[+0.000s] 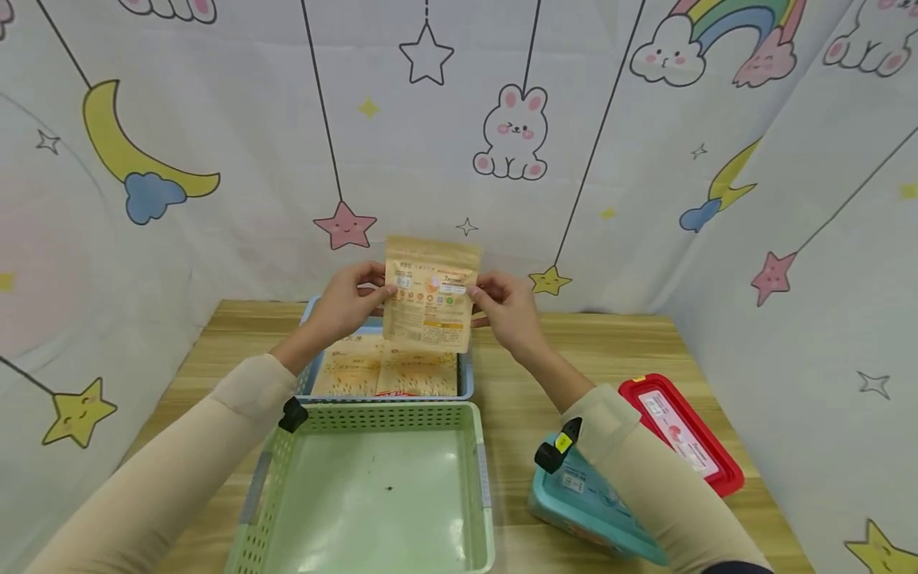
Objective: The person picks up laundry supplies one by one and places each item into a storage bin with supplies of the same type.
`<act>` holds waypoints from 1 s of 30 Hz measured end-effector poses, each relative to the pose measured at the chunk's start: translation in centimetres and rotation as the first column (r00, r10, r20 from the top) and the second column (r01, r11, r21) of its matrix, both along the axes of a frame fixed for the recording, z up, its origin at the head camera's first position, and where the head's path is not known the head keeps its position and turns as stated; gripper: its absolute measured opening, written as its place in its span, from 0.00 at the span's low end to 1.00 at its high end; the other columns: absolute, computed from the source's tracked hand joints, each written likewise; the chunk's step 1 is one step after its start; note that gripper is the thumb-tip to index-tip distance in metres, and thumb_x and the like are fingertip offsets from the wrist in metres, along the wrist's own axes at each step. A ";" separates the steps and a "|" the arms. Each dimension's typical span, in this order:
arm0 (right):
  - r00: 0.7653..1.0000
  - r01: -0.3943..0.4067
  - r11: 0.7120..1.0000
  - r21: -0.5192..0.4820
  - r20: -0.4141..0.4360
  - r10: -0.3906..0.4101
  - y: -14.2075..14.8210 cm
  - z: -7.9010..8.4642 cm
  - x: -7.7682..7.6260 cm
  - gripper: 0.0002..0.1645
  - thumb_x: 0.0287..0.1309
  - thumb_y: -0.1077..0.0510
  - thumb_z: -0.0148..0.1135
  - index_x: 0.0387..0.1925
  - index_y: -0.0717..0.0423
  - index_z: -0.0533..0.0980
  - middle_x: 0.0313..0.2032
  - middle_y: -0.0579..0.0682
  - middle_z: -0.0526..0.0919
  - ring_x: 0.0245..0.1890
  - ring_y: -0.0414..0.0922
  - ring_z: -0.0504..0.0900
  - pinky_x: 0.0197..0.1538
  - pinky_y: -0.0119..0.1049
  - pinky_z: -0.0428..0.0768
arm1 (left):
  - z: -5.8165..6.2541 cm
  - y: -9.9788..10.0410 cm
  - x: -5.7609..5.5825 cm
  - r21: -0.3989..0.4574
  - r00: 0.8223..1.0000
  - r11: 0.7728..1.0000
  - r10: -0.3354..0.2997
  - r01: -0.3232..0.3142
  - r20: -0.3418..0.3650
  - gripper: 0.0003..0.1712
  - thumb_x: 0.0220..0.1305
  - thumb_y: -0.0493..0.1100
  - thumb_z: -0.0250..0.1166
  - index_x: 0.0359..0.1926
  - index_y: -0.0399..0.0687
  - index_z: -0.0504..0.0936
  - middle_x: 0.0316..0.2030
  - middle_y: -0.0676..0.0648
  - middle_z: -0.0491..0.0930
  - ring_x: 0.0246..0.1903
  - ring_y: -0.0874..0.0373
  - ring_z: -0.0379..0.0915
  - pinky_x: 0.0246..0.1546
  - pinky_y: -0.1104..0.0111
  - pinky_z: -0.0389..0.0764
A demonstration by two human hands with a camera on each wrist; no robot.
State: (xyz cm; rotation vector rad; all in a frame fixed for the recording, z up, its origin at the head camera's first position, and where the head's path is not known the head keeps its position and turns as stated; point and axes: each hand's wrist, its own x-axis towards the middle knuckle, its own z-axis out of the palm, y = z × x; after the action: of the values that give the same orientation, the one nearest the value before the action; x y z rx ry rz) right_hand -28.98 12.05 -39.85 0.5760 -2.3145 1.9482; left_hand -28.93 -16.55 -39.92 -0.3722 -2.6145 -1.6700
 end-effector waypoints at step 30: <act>0.853 -0.310 0.942 -0.130 0.399 0.336 -6.0 -4.0 0.9 0.33 0.82 0.64 0.48 0.82 0.60 0.57 0.69 0.63 0.72 0.68 0.59 0.76 0.65 0.59 0.78 | -3.0 -4.6 2.3 -0.346 0.971 0.908 0.231 -0.239 -0.064 0.14 0.75 0.40 0.67 0.52 0.36 0.76 0.45 0.36 0.80 0.31 0.49 0.78 0.30 0.60 0.79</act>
State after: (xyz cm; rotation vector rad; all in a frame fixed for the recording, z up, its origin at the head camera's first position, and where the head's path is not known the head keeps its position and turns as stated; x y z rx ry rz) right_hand -28.06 6.04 -43.85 0.6320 -2.5145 2.5061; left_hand -26.63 -21.14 -42.93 -0.0697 -2.8044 -1.1212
